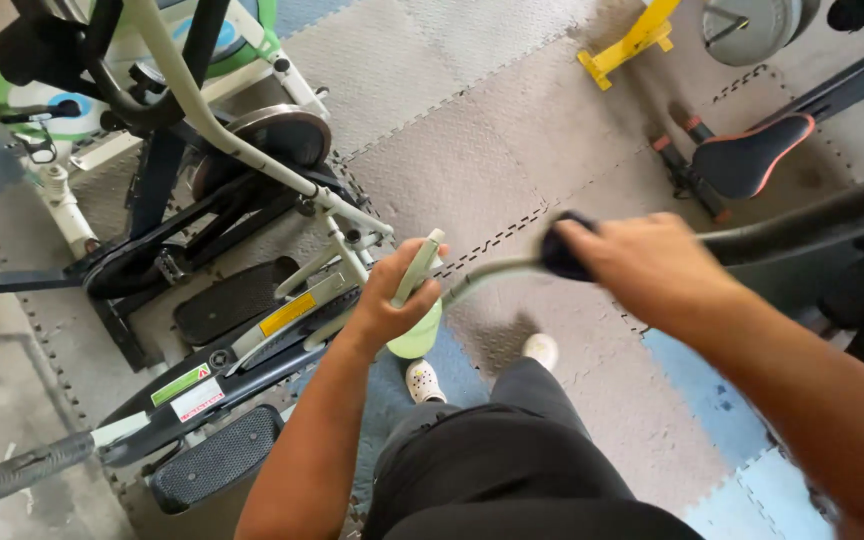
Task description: Cleaning and wiping down various gym machines including exercise bikes and elliptical trainers using a spray bottle and a cloth.
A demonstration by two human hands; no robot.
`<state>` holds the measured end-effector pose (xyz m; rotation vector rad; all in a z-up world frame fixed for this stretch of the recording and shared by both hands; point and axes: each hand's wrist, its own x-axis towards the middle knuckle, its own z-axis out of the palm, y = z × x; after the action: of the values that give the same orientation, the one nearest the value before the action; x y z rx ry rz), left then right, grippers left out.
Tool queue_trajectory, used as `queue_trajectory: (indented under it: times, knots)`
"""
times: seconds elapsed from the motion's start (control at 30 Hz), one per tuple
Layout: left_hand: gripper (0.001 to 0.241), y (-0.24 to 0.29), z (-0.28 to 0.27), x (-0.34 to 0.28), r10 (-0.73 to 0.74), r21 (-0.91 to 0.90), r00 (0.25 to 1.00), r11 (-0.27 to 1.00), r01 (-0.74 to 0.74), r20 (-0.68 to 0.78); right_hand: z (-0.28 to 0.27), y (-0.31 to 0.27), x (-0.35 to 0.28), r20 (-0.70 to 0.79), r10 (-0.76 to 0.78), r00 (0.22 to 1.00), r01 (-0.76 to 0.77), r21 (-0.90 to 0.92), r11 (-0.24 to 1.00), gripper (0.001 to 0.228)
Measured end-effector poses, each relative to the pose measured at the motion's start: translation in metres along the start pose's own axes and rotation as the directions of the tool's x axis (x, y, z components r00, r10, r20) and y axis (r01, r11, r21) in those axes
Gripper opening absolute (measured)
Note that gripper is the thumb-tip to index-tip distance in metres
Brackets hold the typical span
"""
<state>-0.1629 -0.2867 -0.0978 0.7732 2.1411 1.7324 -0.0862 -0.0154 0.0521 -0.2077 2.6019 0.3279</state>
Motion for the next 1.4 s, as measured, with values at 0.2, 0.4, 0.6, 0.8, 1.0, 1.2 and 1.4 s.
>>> queue_trajectory:
  times: [0.2,0.4,0.6,0.8,1.0,1.2,1.4]
  knots:
    - [0.039,-0.011,0.006,-0.004,0.085,0.038,0.992,0.996,-0.082,-0.09,0.01,-0.012,-0.001,-0.239,0.065,0.969,-0.082,-0.06,0.995,0.062]
    - [0.037,0.0,0.019,-0.038,-0.026,0.061,0.987,0.997,0.036,-0.161,0.05,-0.068,0.068,-0.24,-0.035,0.97,0.02,-0.065,0.998,0.024]
    - [0.036,-0.006,0.037,-0.085,-0.158,0.02,0.958,0.986,0.168,-0.241,0.108,-0.11,0.128,-0.178,-0.281,0.943,0.229,-0.266,0.936,0.019]
    - [0.036,0.002,0.056,-0.102,-0.159,0.05,0.958,0.983,0.175,-0.238,0.056,-0.062,0.086,-0.229,-0.409,0.883,0.369,-0.198,0.908,0.029]
    - [0.039,0.009,0.057,-0.092,-0.126,0.008,0.978,0.992,0.129,-0.168,0.004,0.012,-0.003,0.009,-0.097,0.995,0.097,-0.099,0.99,0.046]
    - [0.039,0.005,0.041,-0.076,-0.16,0.041,0.985,0.986,0.162,-0.062,0.029,0.003,-0.02,-0.387,-0.018,0.922,-0.025,-0.105,0.994,0.057]
    - [0.038,0.008,0.003,-0.076,-0.075,0.007,0.996,0.997,0.075,0.057,0.064,-0.08,0.06,-0.489,0.102,0.866,-0.077,0.07,0.995,0.031]
